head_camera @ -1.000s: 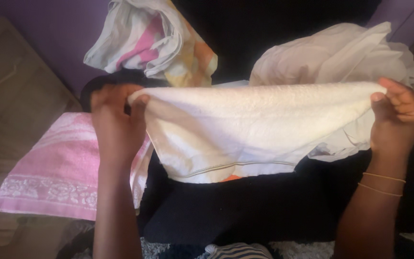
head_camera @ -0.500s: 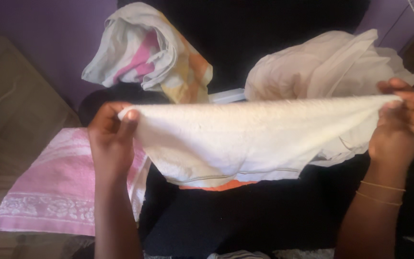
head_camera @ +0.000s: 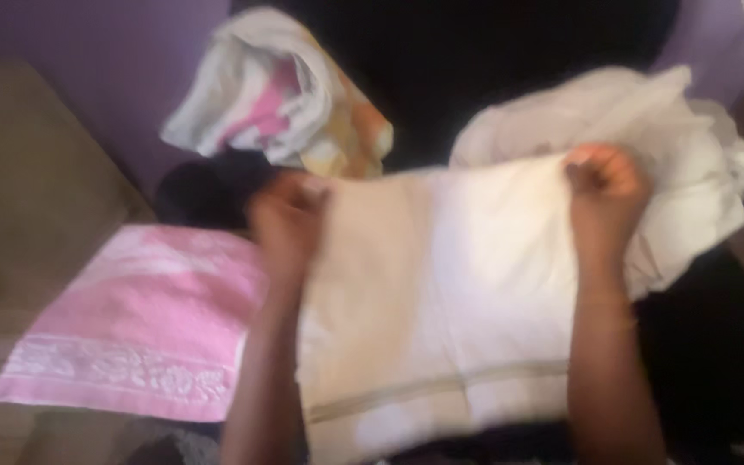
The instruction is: The person folds several towels one by one on a dark surface. They smooth and align each towel before folding it into a compact rectangle and stacking it with the others.
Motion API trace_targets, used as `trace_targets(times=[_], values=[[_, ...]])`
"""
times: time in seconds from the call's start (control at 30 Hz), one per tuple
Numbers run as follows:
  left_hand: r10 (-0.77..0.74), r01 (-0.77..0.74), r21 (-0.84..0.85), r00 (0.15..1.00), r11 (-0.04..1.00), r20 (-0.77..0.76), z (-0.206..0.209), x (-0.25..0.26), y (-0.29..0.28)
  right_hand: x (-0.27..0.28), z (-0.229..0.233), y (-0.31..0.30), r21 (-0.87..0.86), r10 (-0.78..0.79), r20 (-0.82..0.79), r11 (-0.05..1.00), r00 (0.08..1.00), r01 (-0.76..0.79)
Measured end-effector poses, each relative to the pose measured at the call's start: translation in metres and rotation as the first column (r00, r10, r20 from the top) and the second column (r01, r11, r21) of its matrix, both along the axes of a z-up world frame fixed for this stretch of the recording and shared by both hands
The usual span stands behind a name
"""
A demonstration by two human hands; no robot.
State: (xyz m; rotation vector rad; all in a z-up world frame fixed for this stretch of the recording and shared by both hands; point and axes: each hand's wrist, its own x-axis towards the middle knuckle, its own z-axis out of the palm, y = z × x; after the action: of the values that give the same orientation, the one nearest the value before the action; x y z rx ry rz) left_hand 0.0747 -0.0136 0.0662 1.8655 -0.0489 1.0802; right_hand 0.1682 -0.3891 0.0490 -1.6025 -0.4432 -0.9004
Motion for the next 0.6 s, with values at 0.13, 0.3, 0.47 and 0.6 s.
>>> trace_targets(times=[0.13, 0.3, 0.47, 0.6], values=[[-0.129, 0.129, -0.053, 0.992, 0.990, -0.003, 0.002, -0.023, -0.085, -0.063, 0.017, 0.083, 0.084, 0.206, -0.209, 0.978, 0.956, -0.192], [-0.154, 0.147, -0.080, 0.983, 0.986, -0.103, 0.047, -0.038, -0.122, -0.101, 0.050, 0.121, 0.189, 0.423, -0.213, 0.902, 0.881, -0.387], [-0.228, 0.220, -0.074, 0.963, 0.973, -0.141, 0.059, -0.045, -0.118, -0.112, 0.064, 0.109, 0.225, 0.554, -0.239, 0.831, 0.798, -0.509], [-0.369, 0.353, -0.166, 0.926, 0.921, -0.075, 0.059, -0.049, -0.115, -0.125, 0.069, 0.103, 0.100, 0.474, -0.333, 0.877, 0.815, -0.470]])
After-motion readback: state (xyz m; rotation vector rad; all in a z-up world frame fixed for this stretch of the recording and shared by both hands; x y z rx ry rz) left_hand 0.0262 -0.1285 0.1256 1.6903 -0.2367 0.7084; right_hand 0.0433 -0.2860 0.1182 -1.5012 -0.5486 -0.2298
